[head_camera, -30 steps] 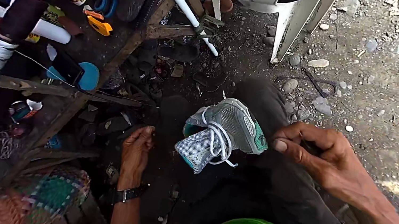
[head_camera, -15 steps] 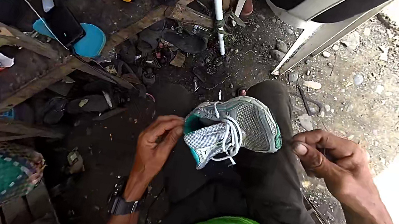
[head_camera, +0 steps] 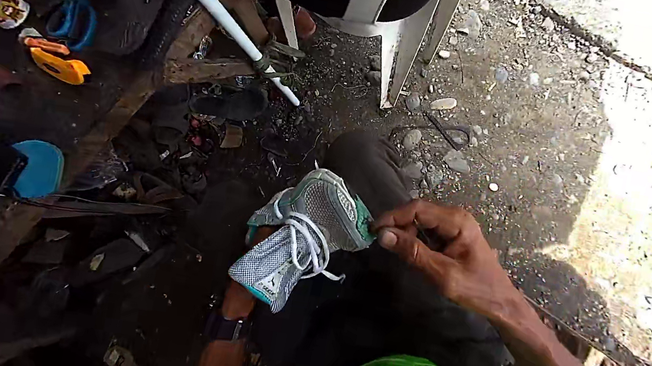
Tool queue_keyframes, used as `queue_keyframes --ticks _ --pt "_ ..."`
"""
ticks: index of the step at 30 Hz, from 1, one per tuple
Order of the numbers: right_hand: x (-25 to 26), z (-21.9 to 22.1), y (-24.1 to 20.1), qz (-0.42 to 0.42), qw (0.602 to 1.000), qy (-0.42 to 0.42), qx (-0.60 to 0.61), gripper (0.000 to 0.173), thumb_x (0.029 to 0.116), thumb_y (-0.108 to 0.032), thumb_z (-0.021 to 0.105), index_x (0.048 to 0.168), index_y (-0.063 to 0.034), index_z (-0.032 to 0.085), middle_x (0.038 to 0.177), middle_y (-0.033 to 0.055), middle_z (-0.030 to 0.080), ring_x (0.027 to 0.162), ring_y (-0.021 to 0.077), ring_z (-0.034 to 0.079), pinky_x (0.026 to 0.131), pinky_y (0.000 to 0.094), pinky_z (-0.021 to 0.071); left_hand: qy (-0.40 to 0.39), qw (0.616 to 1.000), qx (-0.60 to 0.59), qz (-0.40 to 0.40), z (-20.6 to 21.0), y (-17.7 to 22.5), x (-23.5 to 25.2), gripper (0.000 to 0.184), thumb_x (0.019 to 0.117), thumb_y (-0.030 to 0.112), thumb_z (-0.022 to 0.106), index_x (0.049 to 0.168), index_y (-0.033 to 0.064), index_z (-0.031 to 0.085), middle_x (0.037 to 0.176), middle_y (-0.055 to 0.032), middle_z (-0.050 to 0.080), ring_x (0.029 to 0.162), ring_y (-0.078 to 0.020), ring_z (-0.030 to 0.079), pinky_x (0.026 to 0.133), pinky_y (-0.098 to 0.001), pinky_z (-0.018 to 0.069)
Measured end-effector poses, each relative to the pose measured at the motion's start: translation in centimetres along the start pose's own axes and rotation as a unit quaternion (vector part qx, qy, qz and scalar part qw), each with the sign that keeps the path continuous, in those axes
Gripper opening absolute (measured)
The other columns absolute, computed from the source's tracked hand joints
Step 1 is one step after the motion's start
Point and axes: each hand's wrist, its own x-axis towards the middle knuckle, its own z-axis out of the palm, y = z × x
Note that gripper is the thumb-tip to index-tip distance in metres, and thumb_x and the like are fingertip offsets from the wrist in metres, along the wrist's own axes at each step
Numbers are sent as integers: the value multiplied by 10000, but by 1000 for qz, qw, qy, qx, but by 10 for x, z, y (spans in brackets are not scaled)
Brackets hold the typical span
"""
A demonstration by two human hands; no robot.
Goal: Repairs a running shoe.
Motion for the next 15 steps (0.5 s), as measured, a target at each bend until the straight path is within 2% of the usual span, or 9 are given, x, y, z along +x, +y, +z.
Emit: queue_keyframes --ticks 2,4,7,9,11,13,15 --pt "-1 2 1 -12 1000 4 -6 180 1020 -146 626 1073 3 712 807 -51 651 643 -58 514 558 113 427 8 1000 -16 -12 -8 -10 -6 231 1026 50 489 1200 -49 605 1064 5 697 982 20 642 917 -167 525" --pt "-2 3 1 -17 1000 6 -11 185 1020 -151 628 1064 6 715 808 -43 659 651 -57 529 572 111 443 26 999 -24 -20 -3 -5 -6 208 1024 36 470 1165 -45 600 1022 19 690 946 35 639 888 -144 524" --pt "-2 3 1 -25 999 9 -35 197 1022 -171 627 1058 0 717 775 -40 641 630 -54 510 561 113 423 24 999 -25 -16 -5 -15 -7 210 1029 39 454 1167 -47 586 1013 26 677 935 49 628 878 -133 513" --pt "-2 5 2 -30 998 12 -49 207 1025 -182 626 1061 -3 721 753 -38 632 610 -48 496 545 117 409 13 999 -37 -12 -12 -25 -9 236 1039 54 458 1222 -43 571 1056 16 675 972 33 630 898 -151 518" --pt "-3 6 2 -35 998 13 -56 209 1027 -188 625 1065 -7 724 746 -34 631 602 -42 493 539 124 408 32 996 -73 -32 1 -10 -7 213 1036 34 430 1176 -13 583 1013 34 681 943 36 639 871 -145 529" --pt "-5 7 4 -36 997 15 -65 210 1026 -191 624 1065 -13 727 738 -29 634 589 -38 487 526 130 400 95 987 -80 -103 30 31 -1 210 1022 -17 397 1049 16 603 882 56 676 822 60 630 788 -110 522" --pt "-5 8 4 -37 997 15 -72 211 1027 -195 620 1061 -18 729 734 -27 631 583 -35 481 522 136 397 117 985 -59 -109 47 56 -2 205 1018 -51 384 1037 -38 588 865 32 654 800 70 605 777 -85 497"
